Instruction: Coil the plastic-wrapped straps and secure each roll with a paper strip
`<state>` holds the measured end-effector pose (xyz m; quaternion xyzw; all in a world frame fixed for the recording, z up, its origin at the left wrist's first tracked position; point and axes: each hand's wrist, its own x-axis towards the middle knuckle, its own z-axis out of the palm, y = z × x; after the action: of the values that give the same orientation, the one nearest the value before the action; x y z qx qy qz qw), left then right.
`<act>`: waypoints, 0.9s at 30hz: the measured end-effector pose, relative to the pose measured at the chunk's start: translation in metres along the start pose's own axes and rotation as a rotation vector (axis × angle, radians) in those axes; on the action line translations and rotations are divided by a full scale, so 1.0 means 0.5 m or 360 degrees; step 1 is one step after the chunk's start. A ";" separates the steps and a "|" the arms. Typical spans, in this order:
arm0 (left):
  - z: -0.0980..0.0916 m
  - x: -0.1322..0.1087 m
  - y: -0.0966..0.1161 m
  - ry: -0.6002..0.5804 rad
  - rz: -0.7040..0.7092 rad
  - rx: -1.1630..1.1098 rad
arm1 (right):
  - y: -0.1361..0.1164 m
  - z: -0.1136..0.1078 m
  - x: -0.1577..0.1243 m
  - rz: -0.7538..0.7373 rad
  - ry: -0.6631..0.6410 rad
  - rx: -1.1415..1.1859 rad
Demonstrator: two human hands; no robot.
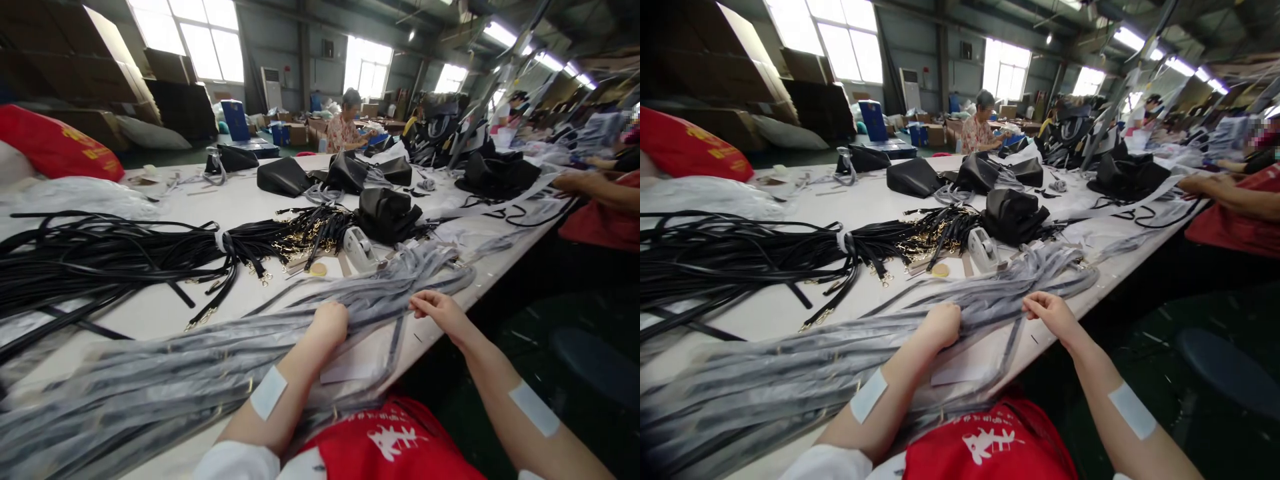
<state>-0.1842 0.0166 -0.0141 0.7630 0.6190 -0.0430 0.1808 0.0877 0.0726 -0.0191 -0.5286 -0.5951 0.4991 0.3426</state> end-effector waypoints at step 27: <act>-0.057 -0.062 0.075 -0.0354 0.0743 -0.2443 | -0.167 0.099 -0.152 0.0377 -0.1479 0.0584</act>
<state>-0.1599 -0.0090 0.0299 0.5270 0.2792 0.3570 0.7190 0.0332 -0.0081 0.0569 -0.2458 -0.5232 0.8130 0.0702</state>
